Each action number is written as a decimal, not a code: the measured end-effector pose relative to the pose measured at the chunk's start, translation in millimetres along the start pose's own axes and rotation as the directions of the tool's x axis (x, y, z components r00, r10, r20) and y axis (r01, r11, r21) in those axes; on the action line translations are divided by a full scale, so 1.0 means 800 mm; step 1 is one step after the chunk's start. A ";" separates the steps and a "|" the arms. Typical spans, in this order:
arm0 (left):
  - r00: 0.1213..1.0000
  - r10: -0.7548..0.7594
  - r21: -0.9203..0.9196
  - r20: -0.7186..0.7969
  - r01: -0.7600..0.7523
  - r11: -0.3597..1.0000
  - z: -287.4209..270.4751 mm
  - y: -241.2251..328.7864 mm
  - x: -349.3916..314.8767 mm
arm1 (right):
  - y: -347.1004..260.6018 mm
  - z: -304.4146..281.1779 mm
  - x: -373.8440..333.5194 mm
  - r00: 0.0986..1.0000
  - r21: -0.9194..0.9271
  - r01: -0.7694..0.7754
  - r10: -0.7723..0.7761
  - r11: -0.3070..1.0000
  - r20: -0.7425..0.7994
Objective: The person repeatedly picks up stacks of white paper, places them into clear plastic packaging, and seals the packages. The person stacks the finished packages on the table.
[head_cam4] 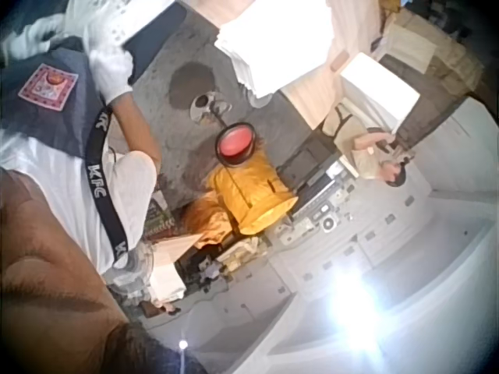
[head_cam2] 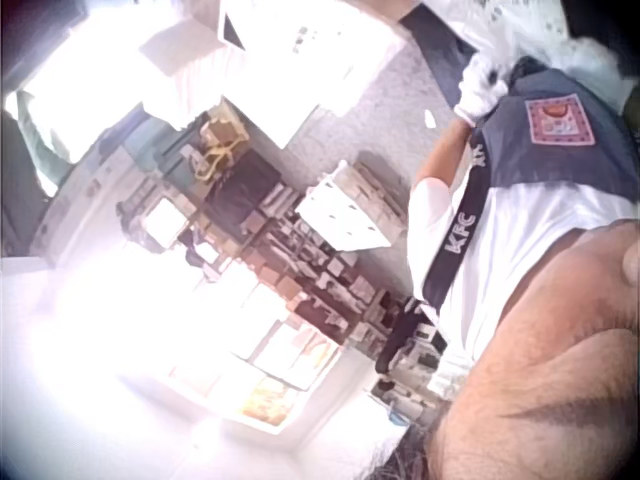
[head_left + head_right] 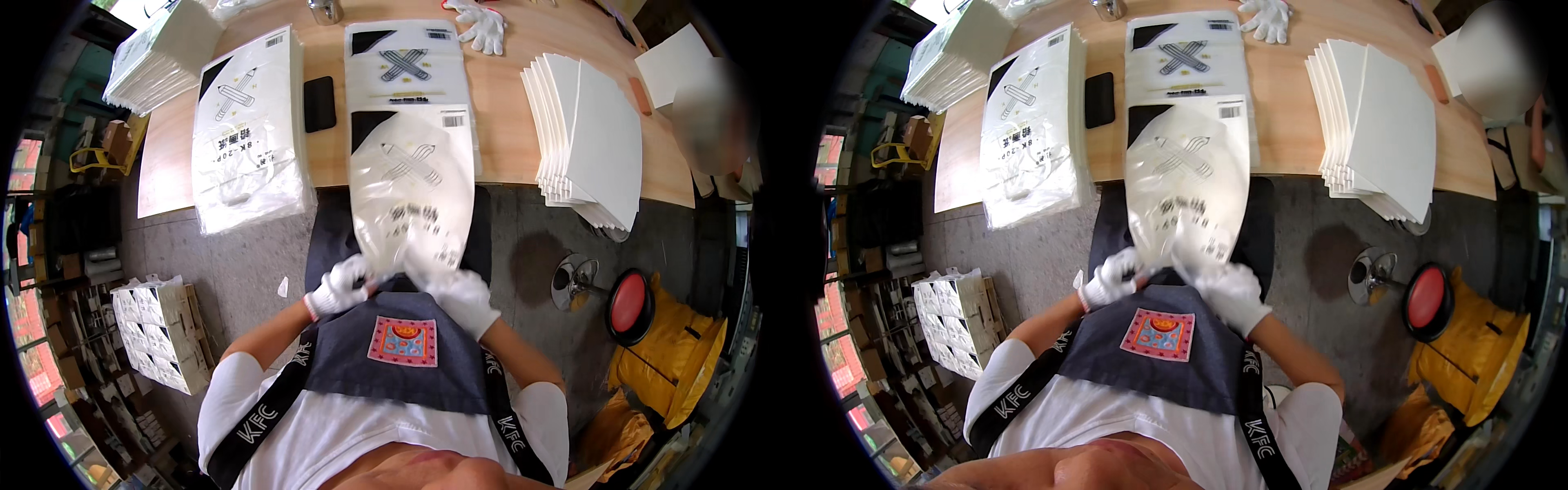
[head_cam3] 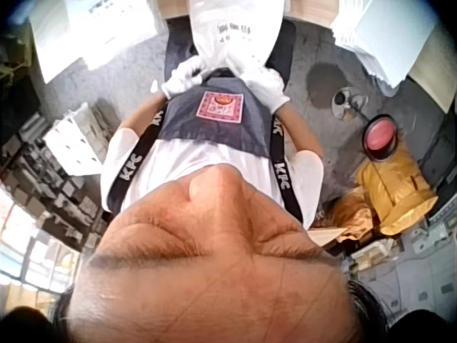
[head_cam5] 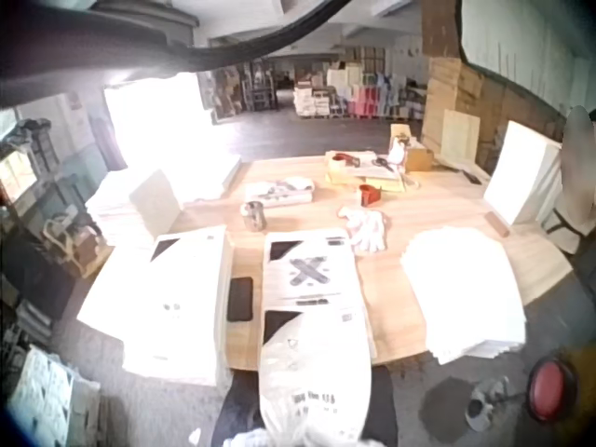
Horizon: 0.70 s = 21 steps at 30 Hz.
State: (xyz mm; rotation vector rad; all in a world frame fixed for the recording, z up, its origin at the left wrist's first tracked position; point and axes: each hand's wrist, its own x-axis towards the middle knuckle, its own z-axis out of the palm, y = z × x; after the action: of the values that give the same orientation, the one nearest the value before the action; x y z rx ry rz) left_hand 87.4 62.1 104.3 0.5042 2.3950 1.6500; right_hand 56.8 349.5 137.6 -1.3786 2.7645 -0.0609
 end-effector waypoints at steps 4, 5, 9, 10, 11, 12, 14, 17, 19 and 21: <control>0.760 -0.225 -0.070 -0.610 0.231 0.971 -0.025 -0.014 0.068 | 0.077 -0.046 0.047 0.823 0.128 -0.564 0.568 0.816 0.004; 0.791 -0.136 0.147 -0.597 0.274 0.951 -0.029 -0.028 0.056 | 0.085 -0.013 0.033 0.837 0.020 -0.529 0.525 0.849 -0.154; 0.909 -0.180 0.232 -0.376 0.280 0.932 -0.011 -0.073 -0.005 | 0.056 0.041 0.011 0.857 0.235 -0.501 0.440 0.833 0.269; 0.885 -0.237 0.148 -0.401 0.318 0.936 -0.015 -0.074 -0.015 | 0.061 0.034 0.009 0.864 0.348 -0.503 0.454 0.791 0.217; 0.857 -0.296 0.062 -0.421 0.353 0.934 -0.018 -0.077 -0.022 | 0.068 0.028 0.007 0.866 0.459 -0.491 0.471 0.740 0.168; 0.770 -0.312 -0.114 -0.556 0.301 0.947 -0.018 -0.104 -0.018 | 0.084 0.024 0.013 0.812 0.495 -0.551 0.567 0.671 0.135; 0.613 -0.500 -0.371 -0.612 0.336 0.866 -0.025 -0.129 0.024 | 0.125 0.081 0.022 0.630 0.612 -0.676 0.752 0.411 0.192; 0.752 -0.638 -0.422 -0.166 0.531 0.735 -0.039 -0.133 0.087 | 0.155 0.166 0.053 0.550 0.852 -0.522 0.745 -0.047 0.377; 0.812 -0.512 -0.368 -0.281 0.402 0.838 -0.057 -0.060 0.107 | 0.130 0.161 0.092 0.636 0.819 -0.272 0.544 -0.506 0.547; 0.875 -0.192 -0.035 -0.445 0.197 0.980 -0.083 -0.010 0.108 | 0.104 0.167 0.117 0.764 0.719 -0.273 0.310 -0.639 0.566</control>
State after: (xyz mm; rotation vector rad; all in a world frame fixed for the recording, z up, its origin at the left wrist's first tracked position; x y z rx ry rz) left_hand -16.3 34.4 124.4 -0.1406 2.6539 1.8155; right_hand -57.0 323.2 -3.2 0.3556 1.3185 -1.9228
